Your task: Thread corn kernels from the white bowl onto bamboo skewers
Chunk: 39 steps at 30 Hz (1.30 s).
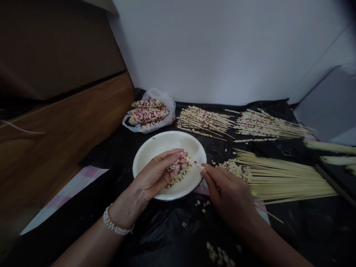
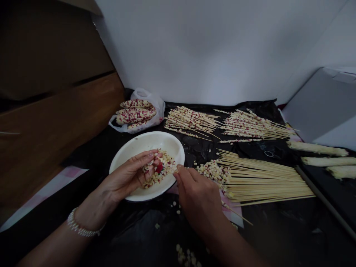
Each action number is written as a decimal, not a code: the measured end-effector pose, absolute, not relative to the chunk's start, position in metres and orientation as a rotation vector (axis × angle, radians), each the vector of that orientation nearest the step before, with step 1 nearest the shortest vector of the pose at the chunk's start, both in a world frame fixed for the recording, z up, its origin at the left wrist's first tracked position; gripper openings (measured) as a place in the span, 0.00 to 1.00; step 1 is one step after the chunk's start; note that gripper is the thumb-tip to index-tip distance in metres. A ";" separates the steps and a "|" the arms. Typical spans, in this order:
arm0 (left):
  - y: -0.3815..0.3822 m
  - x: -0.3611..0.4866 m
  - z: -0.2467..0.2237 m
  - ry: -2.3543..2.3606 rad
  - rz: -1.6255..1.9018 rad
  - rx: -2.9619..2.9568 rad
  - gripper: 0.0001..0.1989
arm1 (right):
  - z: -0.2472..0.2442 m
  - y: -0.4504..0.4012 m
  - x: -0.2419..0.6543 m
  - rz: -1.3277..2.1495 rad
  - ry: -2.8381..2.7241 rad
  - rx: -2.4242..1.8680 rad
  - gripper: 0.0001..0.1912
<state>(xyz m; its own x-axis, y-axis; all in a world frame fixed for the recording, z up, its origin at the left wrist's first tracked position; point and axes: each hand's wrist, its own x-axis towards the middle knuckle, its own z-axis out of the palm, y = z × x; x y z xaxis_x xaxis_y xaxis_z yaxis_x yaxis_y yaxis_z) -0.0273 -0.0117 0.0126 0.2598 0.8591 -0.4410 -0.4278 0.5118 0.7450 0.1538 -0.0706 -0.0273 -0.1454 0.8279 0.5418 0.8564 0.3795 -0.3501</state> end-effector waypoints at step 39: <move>-0.011 -0.027 0.007 0.961 0.934 0.555 0.08 | -0.027 -0.072 0.151 -0.059 -1.972 -1.435 0.15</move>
<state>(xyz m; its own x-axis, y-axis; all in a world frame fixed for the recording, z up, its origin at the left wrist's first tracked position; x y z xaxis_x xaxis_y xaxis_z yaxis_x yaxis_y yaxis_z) -0.0271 -0.0111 0.0075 0.2490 0.8624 -0.4407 -0.4164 0.5062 0.7552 0.1509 -0.0716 -0.0273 -0.1531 0.8228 0.5473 0.8542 0.3887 -0.3453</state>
